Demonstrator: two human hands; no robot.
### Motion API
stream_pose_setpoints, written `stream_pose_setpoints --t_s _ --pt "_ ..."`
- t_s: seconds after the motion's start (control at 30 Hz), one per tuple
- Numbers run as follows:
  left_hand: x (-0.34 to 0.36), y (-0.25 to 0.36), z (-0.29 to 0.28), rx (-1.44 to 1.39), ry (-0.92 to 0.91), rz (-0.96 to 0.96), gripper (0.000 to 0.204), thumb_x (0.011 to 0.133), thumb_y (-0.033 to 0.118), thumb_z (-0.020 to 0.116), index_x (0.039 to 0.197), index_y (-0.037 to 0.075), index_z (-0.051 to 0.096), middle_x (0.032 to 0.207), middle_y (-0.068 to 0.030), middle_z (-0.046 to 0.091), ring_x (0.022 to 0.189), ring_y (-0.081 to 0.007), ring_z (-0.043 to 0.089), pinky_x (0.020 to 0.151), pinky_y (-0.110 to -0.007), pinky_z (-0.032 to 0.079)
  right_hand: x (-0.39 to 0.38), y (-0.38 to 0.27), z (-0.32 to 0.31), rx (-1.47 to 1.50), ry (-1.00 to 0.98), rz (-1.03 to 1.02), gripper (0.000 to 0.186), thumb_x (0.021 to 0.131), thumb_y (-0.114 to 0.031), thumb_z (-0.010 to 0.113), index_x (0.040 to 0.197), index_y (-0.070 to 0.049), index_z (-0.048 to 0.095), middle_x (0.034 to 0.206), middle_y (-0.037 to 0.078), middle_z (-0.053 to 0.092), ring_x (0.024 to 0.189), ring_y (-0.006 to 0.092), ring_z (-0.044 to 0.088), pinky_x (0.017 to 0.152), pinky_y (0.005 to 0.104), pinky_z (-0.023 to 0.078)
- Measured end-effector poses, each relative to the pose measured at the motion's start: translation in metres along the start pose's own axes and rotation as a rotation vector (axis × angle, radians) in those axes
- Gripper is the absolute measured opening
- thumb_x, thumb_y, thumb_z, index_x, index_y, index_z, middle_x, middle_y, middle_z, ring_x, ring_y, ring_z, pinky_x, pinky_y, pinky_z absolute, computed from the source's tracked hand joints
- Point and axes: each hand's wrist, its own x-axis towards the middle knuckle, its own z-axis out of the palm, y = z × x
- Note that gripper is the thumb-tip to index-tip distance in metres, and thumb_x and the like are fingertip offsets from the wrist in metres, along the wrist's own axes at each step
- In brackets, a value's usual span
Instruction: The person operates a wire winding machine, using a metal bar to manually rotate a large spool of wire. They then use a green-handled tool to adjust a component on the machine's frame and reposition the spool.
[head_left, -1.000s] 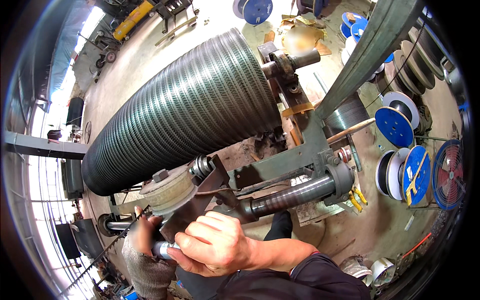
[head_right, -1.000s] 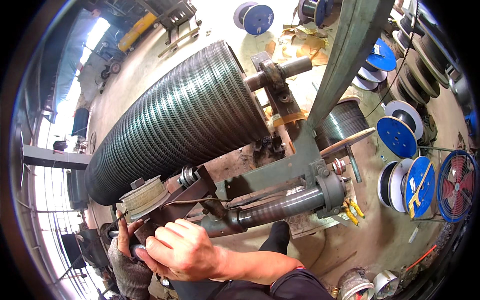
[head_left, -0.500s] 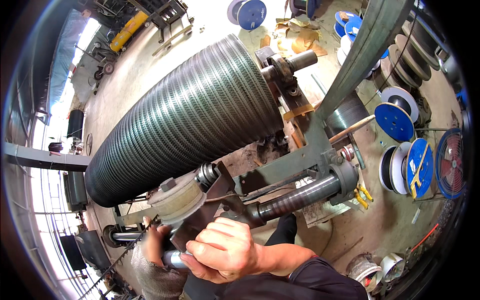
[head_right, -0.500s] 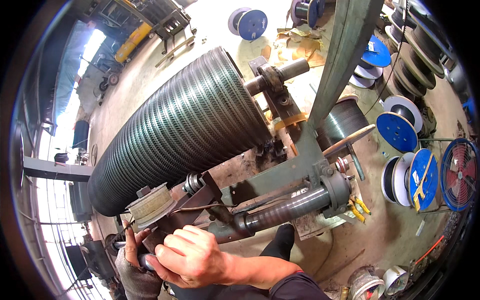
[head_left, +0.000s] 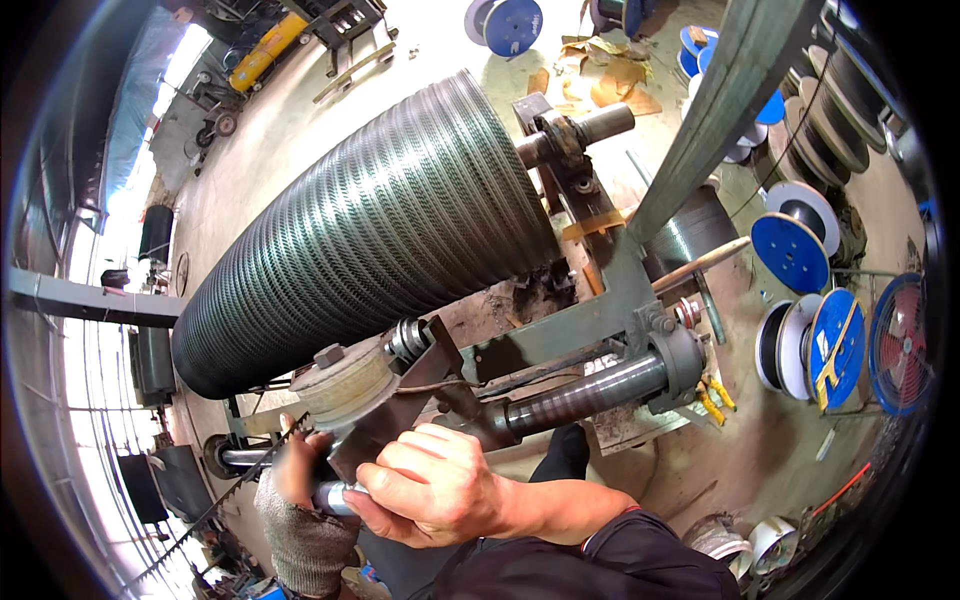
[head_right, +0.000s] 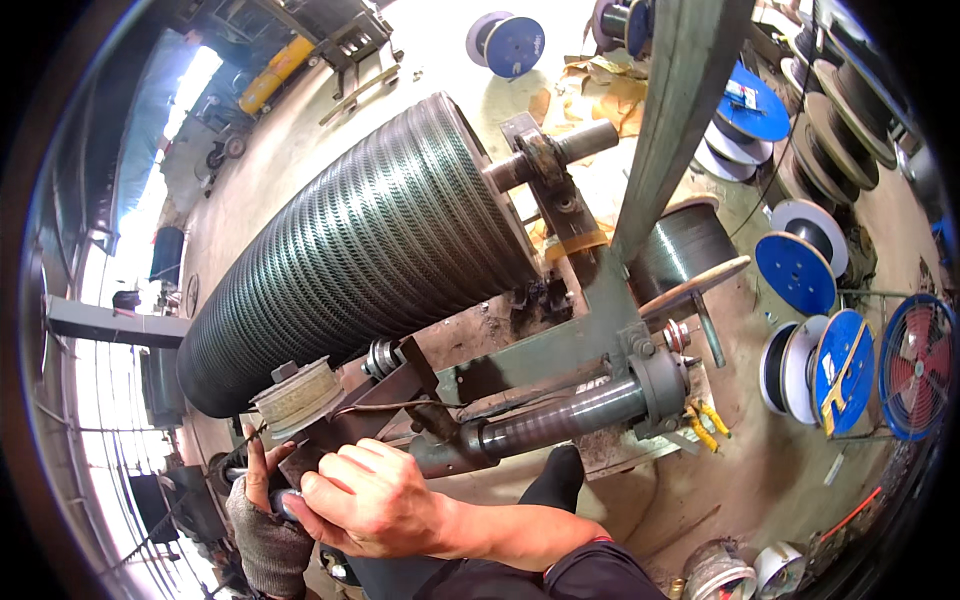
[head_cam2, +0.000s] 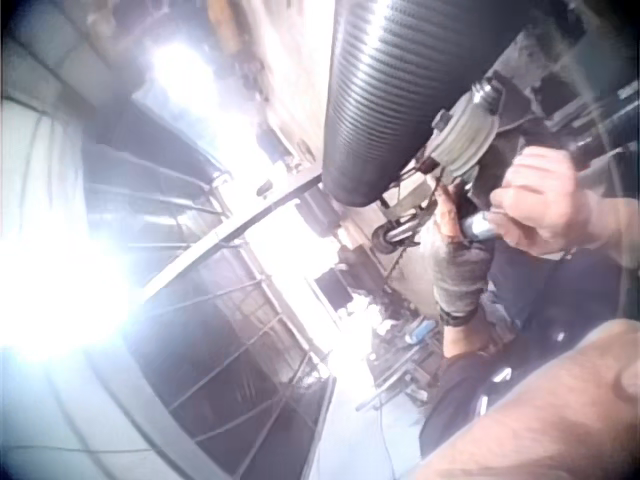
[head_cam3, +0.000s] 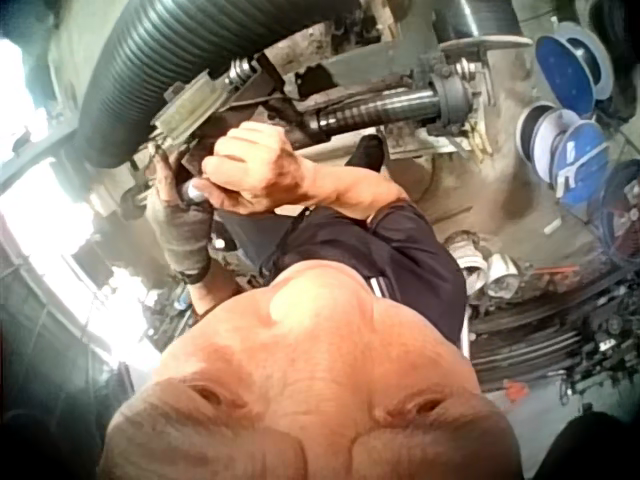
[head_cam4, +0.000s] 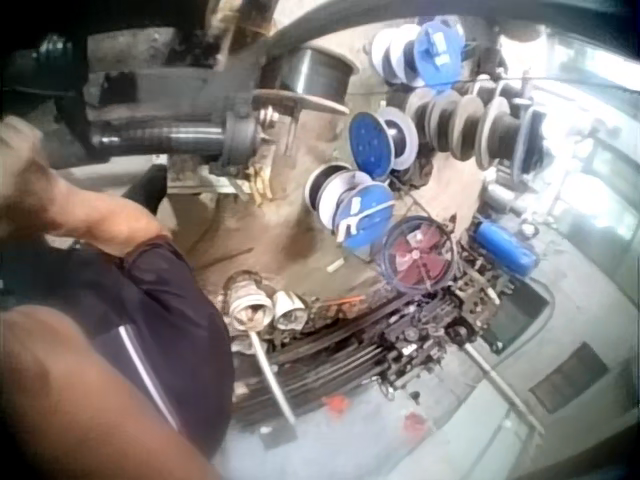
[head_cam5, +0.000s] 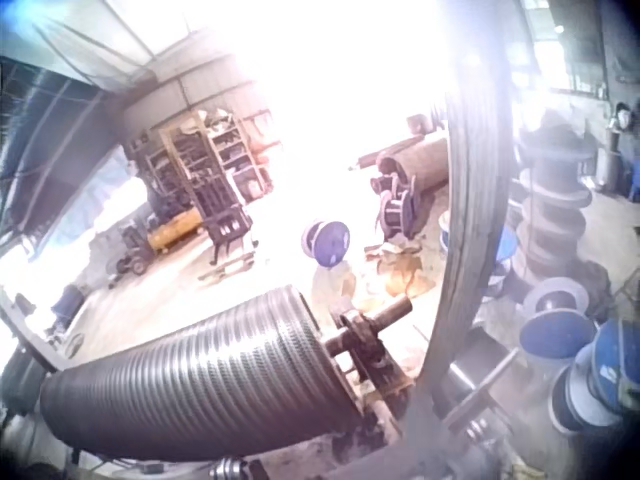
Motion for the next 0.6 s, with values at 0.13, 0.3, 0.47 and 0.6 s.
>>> stream_pose_setpoints --t_s 0.13,0.3,0.47,0.6 --pt "-0.002 -0.012 0.002 -0.132 -0.047 -0.152 0.079 0.094 0.025 0.060 0.160 0.003 0.023 0.119 -0.0219 0.069 0.106 -0.0282 0.069 0.091 -0.038 0.050 0.001 0.003 0.003 0.006 0.056 0.000 0.018 0.080 -0.012 0.078 0.083 -0.002 0.063 0.065 0.003 0.051 0.051 0.0200 0.050 0.048 0.0320 0.037" --pt "0.002 -0.013 0.005 -0.114 -0.029 -0.023 0.082 0.092 0.023 0.062 0.161 0.004 0.021 0.122 -0.0219 0.068 0.109 -0.0276 0.068 0.089 -0.037 0.052 0.001 0.004 0.001 -0.005 0.093 -0.001 0.017 0.080 -0.011 0.078 0.083 -0.002 0.064 0.064 0.003 0.051 0.050 0.0194 0.049 0.047 0.0318 0.036" --pt "0.000 -0.013 0.003 -0.166 -0.063 -0.104 0.081 0.092 0.021 0.062 0.161 0.004 0.022 0.124 -0.0219 0.067 0.107 -0.0277 0.068 0.090 -0.038 0.052 0.000 0.005 0.004 -0.012 0.083 -0.002 0.016 0.079 -0.010 0.078 0.082 -0.002 0.064 0.065 0.003 0.052 0.049 0.0192 0.049 0.047 0.0316 0.036" --pt "0.010 0.031 0.002 -0.135 0.002 -0.037 0.078 0.094 0.021 0.061 0.160 0.004 0.024 0.121 -0.0221 0.068 0.105 -0.0281 0.068 0.091 -0.037 0.051 -0.001 0.004 -0.002 -0.018 0.044 0.008 0.017 0.078 -0.010 0.078 0.083 -0.001 0.064 0.065 0.004 0.053 0.050 0.0199 0.051 0.047 0.0317 0.039"
